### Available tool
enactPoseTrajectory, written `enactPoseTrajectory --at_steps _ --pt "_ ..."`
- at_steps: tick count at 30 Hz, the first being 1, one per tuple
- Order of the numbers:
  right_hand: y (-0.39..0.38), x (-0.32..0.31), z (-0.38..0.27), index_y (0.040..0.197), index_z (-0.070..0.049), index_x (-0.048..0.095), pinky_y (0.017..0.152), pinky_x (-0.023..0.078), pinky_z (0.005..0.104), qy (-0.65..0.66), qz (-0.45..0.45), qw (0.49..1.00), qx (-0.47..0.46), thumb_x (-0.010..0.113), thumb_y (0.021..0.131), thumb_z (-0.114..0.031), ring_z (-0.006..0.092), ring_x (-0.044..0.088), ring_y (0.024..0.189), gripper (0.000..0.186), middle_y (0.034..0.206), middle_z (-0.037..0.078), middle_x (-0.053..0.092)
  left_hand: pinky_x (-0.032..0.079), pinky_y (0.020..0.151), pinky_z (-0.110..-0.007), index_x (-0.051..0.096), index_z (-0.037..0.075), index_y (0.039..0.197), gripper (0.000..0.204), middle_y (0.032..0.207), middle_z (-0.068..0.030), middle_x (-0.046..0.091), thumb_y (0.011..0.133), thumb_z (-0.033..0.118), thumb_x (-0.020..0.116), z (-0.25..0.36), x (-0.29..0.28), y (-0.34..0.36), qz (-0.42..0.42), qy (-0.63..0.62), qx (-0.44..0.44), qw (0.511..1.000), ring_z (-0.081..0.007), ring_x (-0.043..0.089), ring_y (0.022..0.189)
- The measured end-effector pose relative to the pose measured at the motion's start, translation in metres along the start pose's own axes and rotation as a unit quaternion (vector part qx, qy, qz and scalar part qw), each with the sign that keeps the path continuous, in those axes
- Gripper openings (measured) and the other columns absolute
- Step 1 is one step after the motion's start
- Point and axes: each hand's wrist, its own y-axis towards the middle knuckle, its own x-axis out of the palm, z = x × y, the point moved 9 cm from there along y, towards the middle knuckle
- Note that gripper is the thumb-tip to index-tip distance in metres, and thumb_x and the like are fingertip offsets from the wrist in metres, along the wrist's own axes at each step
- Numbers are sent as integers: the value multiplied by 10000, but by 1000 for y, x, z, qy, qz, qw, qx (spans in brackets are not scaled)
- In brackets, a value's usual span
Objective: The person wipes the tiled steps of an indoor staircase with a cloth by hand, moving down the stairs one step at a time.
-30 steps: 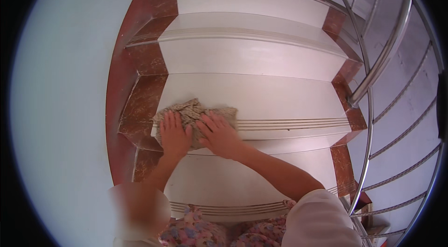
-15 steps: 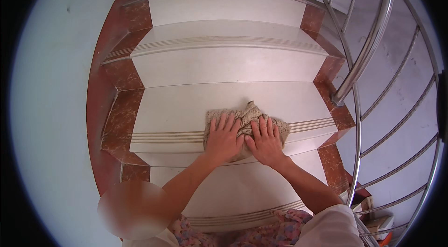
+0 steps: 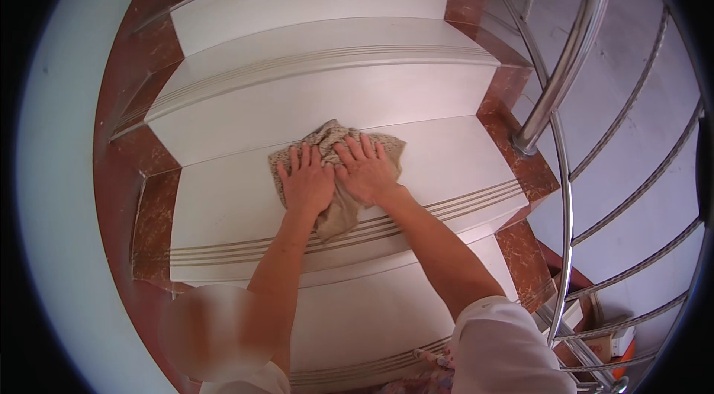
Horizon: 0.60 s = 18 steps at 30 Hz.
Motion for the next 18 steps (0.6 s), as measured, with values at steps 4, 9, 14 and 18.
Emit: enactPoseTrajectory --at_steps 4,9,14,18 --pt "3 3 -4 1483 -167 307 1159 103 500 -18 -67 997 -13 267 988 -419 332 143 1448 557 1559 83 235 79 1157 -526 323 78 1461 585 1559 -85 238 972 397 288 15 -21 -1 -46 -29 28 998 -286 157 1450" --pt "-17 -6 8 1488 -160 294 1162 90 495 -26 -92 995 -2 257 995 -428 323 132 1451 563 1563 83 224 86 1138 -571 342 64 1445 591 1543 -105 266 958 398 317 32 -21 -7 -44 -32 38 998 -312 172 1440" --pt "-73 -10 54 1489 -155 288 1165 79 491 -29 -58 998 -27 262 991 -471 313 120 1455 591 1563 88 222 46 1127 -603 329 35 1444 619 1538 -160 251 946 403 332 69 17 -30 11 13 21 1000 -375 145 1435" --pt "-121 -45 117 1491 -197 281 1170 72 482 10 -95 995 37 255 982 -537 304 85 1462 613 1574 80 185 27 1133 -592 305 11 1449 642 1537 -194 230 952 417 328 136 38 -50 -7 -33 75 997 -391 126 1436"
